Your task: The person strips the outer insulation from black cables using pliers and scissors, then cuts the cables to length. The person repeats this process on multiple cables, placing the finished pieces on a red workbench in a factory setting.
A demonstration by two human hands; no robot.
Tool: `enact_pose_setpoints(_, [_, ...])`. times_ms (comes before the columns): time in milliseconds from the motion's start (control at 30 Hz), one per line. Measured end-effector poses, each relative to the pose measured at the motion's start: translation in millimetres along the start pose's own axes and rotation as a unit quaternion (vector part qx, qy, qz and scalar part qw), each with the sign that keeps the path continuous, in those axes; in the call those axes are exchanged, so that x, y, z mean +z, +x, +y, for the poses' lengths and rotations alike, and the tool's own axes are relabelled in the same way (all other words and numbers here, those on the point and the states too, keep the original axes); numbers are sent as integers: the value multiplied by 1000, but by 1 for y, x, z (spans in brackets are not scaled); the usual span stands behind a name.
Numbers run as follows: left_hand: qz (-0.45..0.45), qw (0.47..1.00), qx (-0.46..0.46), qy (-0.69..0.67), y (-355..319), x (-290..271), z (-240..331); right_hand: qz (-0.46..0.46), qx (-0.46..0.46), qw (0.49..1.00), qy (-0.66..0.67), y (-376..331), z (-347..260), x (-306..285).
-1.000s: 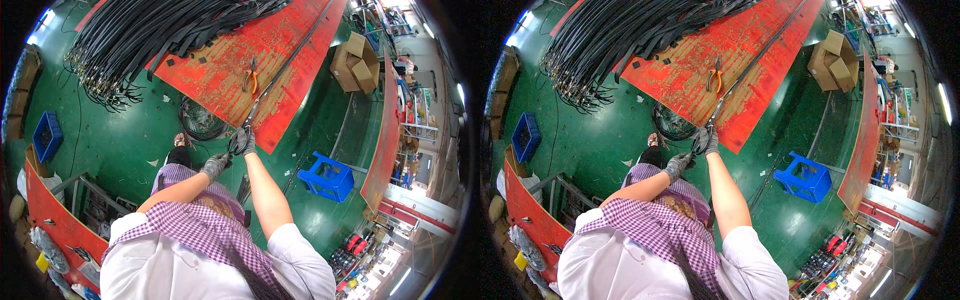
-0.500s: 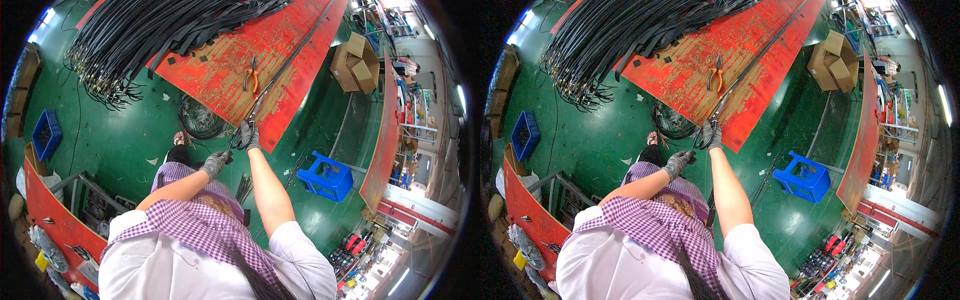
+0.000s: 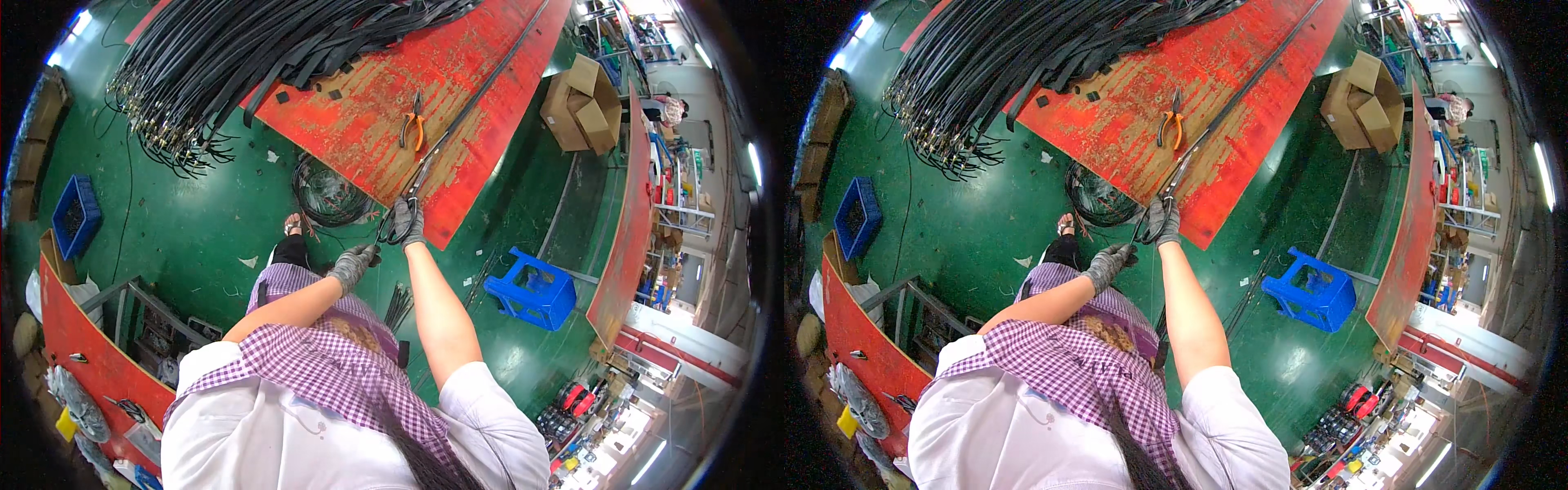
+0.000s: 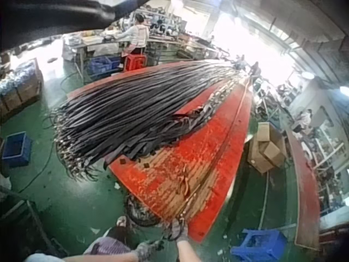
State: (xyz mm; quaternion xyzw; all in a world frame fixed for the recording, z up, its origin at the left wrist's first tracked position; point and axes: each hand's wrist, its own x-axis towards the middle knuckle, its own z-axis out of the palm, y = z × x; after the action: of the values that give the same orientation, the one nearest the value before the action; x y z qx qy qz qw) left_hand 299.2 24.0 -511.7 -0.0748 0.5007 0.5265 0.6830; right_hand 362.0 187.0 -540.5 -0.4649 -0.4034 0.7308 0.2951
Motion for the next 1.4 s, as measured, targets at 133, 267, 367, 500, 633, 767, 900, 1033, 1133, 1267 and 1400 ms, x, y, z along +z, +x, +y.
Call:
enact_pose_setpoints(133, [25, 992, 33, 120, -18, 7, 16, 1, 5, 1000, -10, -1, 3, -3])
enact_pose_setpoints(267, [65, 994, 41, 78, -28, 13, 23, -18, -4, 999, -44, -9, -9, 7])
enact_pose_setpoints(367, [56, 996, -7, 75, -32, 19, 33, -20, -28, 998, -49, -1, -7, 0])
enact_pose_setpoints(500, [34, 997, -34, 57, -34, 21, 38, 12, -17, 988, -150, -26, -30, 32])
enact_pose_setpoints(633, [46, 993, -77, 81, -44, 30, 52, 35, -15, 977, -210, -11, -17, 12])
enact_pose_setpoints(767, [40, 989, -66, 129, -39, 21, 53, 4, 28, 974, -224, -27, -33, 9])
enact_pose_setpoints(900, [42, 988, -35, 143, -44, 10, 64, -88, 206, 961, -162, -97, -75, -15])
enact_pose_setpoints(1033, [21, 984, 7, 178, -43, 1, 68, -62, 331, 920, -199, -145, -91, -28])
enact_pose_setpoints(1133, [2, 973, 57, 222, -44, 3, 70, -155, 283, 878, -353, -145, -88, -35])
enact_pose_setpoints(1267, [-9, 958, 101, 268, -28, -8, 61, -290, 88, 748, -590, -130, -92, -6])
enact_pose_setpoints(1400, [-10, 957, 115, 266, -39, -5, 72, -297, 31, 710, -638, -123, -114, 25])
